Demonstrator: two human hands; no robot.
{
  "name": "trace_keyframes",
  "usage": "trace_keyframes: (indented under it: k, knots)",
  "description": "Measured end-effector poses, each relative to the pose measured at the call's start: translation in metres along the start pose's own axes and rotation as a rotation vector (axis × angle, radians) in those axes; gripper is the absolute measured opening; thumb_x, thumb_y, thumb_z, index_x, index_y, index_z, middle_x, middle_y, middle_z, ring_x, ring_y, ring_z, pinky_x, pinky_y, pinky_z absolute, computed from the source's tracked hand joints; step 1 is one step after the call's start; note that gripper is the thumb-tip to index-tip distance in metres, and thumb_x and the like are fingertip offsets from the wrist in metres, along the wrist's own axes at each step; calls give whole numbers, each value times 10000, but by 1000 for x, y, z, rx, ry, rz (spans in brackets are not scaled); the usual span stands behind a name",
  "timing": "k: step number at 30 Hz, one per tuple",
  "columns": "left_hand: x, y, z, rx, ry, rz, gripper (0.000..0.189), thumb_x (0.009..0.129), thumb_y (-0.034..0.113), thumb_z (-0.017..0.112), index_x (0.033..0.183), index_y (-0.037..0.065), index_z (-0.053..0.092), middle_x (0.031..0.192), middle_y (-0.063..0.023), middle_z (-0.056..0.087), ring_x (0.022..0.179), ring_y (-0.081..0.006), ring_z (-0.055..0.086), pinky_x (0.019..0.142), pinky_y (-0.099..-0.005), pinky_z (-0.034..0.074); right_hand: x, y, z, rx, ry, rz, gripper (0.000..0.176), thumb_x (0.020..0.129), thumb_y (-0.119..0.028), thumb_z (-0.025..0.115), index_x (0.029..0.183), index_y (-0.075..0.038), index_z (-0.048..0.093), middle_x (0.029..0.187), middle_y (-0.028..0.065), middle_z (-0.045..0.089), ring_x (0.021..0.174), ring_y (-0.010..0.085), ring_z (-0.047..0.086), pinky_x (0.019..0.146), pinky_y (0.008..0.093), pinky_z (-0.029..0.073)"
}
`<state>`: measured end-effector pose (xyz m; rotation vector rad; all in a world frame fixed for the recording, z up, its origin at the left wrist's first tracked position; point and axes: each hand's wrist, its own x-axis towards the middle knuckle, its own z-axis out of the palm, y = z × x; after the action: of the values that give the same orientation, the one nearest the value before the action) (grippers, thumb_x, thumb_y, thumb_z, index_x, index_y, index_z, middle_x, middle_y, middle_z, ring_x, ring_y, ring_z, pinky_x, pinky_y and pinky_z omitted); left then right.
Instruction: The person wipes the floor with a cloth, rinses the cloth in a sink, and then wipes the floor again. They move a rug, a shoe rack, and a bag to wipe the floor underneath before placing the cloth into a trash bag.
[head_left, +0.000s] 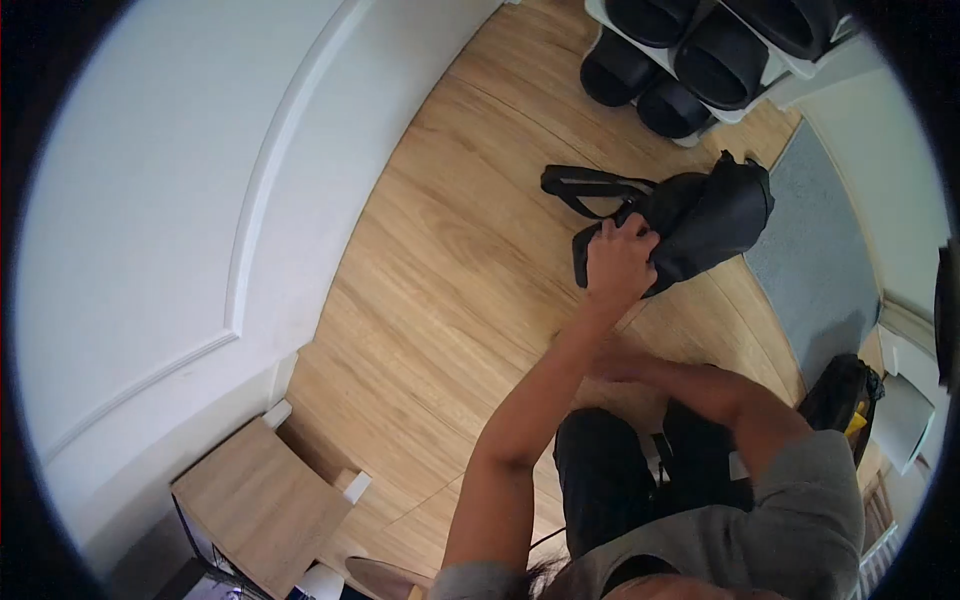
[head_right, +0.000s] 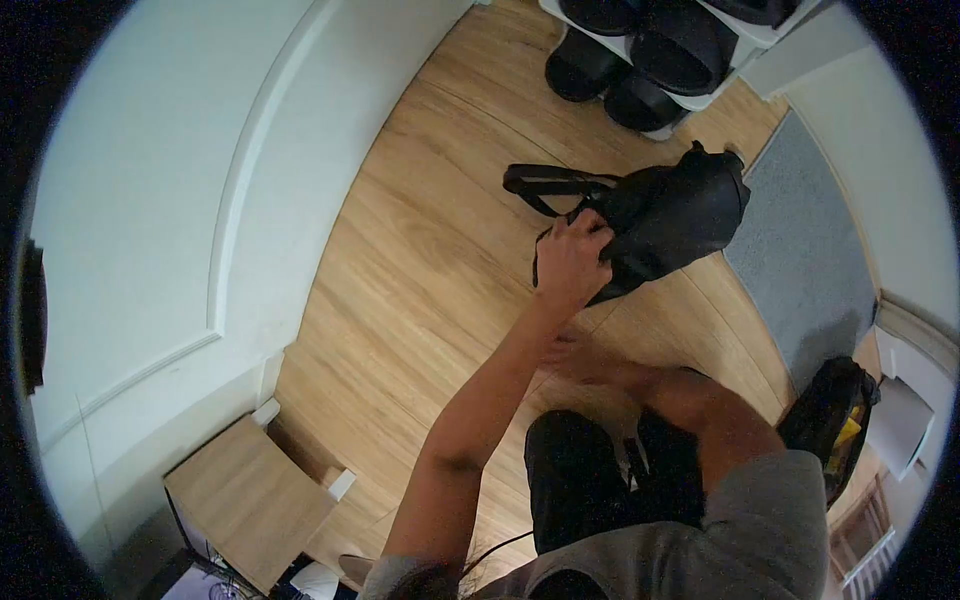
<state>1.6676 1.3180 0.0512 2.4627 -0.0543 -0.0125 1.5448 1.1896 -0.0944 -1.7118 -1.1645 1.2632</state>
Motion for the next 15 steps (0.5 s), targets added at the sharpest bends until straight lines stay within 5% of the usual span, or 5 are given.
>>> trace_keyframes:
  k: [1, 6, 10, 12, 15]
  knots:
    - [-5, 1, -9, 11, 6, -9, 316, 604, 118, 700, 920, 109, 697, 1016, -76, 572, 894, -334, 573, 685, -433, 510, -28, 16, -26, -660, 123, -257, 466, 897, -176, 491, 1359, -148, 439, 1452, 11, 378, 1380, 193, 272, 1154, 397, 168]
    - [-42, -15, -82, -319, 460, -133, 267, 518, 37, 612, 778, -18, 635, 866, -127, 636, 785, -248, 619, 685, -301, 481, -104, 56, -110, -956, 576, 363, 497, 837, -179, 523, 1330, -135, 477, 1399, 64, 432, 1326, 319, 345, 1104, 557, 206]
    - [-79, -28, -166, -373, 729, -407, 182, 550, -47, 641, 722, -60, 583, 810, -106, 621, 748, -188, 571, 679, -277, 438, -28, 6, -93, -817, 882, 556, 435, 834, -103, 482, 1268, -105, 509, 1259, 112, 500, 1217, 341, 431, 1057, 501, 292]
    - [-88, -34, -190, -183, 822, -390, 162, 566, -66, 674, 691, -47, 573, 754, -84, 602, 711, -159, 544, 659, -266, 421, 23, -9, -47, -871, 630, 359, 363, 841, -48, 450, 1185, -112, 545, 1120, 119, 532, 1118, 311, 492, 972, 421, 389]
    - [-92, -68, -215, -79, 874, -322, 166, 581, -74, 699, 683, -31, 575, 717, -53, 584, 689, -131, 520, 641, -252, 411, 83, -19, 26, -368, 396, -264, 408, 931, -157, 377, 1329, -139, 462, 1435, 69, 359, 1323, 283, 332, 1118, 488, 226]
